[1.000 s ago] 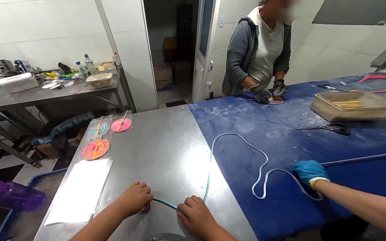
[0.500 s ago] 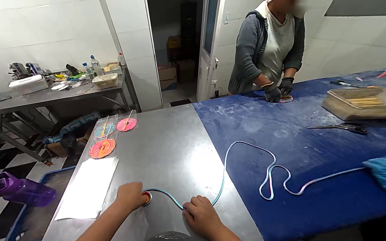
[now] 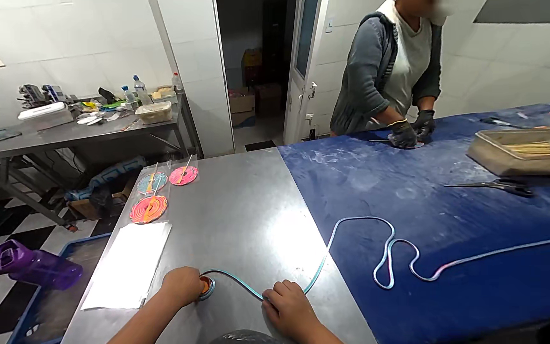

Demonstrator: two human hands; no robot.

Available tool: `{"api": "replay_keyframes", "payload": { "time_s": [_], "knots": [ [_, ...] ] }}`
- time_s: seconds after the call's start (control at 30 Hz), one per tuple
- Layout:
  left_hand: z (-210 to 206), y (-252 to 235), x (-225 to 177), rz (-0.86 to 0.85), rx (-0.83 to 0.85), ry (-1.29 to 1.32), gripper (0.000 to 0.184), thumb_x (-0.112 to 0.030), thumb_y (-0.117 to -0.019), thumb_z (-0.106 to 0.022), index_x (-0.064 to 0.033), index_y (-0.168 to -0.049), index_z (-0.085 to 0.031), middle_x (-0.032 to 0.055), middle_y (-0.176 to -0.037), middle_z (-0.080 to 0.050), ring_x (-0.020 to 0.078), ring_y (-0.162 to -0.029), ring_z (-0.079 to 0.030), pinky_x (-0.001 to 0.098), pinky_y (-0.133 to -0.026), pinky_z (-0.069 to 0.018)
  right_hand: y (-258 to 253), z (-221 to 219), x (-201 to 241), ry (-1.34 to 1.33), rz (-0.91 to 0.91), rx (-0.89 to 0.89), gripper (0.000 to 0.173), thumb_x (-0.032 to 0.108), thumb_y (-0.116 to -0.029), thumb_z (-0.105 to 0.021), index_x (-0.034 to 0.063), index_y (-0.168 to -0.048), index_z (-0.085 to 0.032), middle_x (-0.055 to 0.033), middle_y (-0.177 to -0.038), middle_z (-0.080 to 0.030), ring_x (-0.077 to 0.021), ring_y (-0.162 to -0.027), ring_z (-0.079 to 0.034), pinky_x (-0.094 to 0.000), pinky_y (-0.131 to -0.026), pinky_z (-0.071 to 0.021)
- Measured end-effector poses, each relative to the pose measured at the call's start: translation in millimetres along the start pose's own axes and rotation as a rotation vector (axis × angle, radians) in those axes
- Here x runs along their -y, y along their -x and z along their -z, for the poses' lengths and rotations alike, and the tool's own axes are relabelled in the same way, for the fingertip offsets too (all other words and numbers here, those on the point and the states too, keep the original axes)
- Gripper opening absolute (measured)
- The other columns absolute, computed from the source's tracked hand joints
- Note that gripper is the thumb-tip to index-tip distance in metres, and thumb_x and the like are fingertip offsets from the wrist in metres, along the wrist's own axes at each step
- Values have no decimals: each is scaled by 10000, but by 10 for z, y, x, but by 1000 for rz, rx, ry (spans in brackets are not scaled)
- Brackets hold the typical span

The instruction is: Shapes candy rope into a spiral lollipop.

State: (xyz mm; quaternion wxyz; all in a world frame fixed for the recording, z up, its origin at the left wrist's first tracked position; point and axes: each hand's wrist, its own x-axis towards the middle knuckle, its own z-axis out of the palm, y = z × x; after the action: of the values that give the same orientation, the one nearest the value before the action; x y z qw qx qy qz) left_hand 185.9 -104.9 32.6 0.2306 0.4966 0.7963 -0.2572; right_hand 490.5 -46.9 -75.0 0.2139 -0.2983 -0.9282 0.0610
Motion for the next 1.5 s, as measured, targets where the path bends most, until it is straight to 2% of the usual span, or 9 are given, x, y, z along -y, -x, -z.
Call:
{"api": "replay_keyframes", "payload": {
  "time_s": [0.1,0.27,0.57,0.8,0.93,1.03,1.2,1.4,1.5],
  "knots": [
    [19,25,63,-82,-71,68,520,-539,-941,-567,-72,-1135,-691,180,-1177,-707,378,-1139,-674,635,-906,-538,1,-8,5,1,3,-8,303,422,-1006,-501,246,-1004,-747,16,-817,-655,-183,-806,-648,-369,-701,-534],
    [-191,-33,61,-639,-356,-60,241,-72,-994,-581,-110,-1175,-736,139,-1242,-700,352,-1204,-643,559,-1022,-505,-1,-12,11,33,6,-16,307,432,-1004,-499,253,-999,-748,22,-817,-657,-179,-802,-648,-370,-700,-532],
    [10,176,-79,139,-3,-36,557,-532,-975,-457,-49,-1078,-715,194,-1181,-722,394,-1133,-692,653,-862,-545,-14,-5,37,92,-38,-28,302,454,-969,-521,247,-968,-741,14,-820,-654,-189,-809,-654,-381,-684,-535],
    [-327,156,46,-326,-302,-102,270,-27,-982,-545,-36,-1214,-683,176,-1245,-681,372,-1155,-664,550,-969,-541,-11,13,36,70,-41,-1,313,477,-969,-523,248,-986,-736,11,-856,-665,-194,-844,-655,-386,-707,-535],
    [-126,234,-71,109,-9,-56,372,-318,-962,-537,-32,-1156,-678,190,-1209,-705,394,-1142,-681,631,-880,-549,-3,-13,28,62,-62,-10,298,474,-969,-531,264,-984,-742,25,-875,-669,-179,-854,-653,-373,-714,-536],
    [-40,237,29,119,-16,12,544,-531,-948,-531,-41,-1107,-705,200,-1209,-707,397,-1152,-680,647,-887,-542,-4,-8,18,60,-50,-26,288,475,-959,-543,267,-977,-742,23,-881,-675,-183,-849,-657,-376,-707,-539],
    [-442,165,127,-471,-439,-39,255,27,-951,-575,-25,-1164,-703,180,-1234,-693,376,-1086,-696,550,-932,-565,3,-35,1,66,-43,-51,279,477,-951,-551,273,-963,-740,34,-877,-673,-173,-844,-652,-368,-697,-534],
    [-175,327,-59,144,50,-101,265,-152,-949,-590,-20,-1158,-686,202,-1215,-704,415,-1130,-681,637,-851,-560,12,-19,18,50,-52,-58,290,491,-956,-552,273,-975,-742,23,-976,-691,-180,-888,-659,-376,-725,-546],
    [-179,317,50,73,-116,-108,312,-200,-994,-548,-39,-1232,-670,189,-1286,-672,400,-1180,-655,622,-916,-539,10,-31,20,63,-56,-60,296,486,-954,-548,270,-972,-749,21,-943,-689,-180,-877,-660,-379,-717,-546]
  ]
}}
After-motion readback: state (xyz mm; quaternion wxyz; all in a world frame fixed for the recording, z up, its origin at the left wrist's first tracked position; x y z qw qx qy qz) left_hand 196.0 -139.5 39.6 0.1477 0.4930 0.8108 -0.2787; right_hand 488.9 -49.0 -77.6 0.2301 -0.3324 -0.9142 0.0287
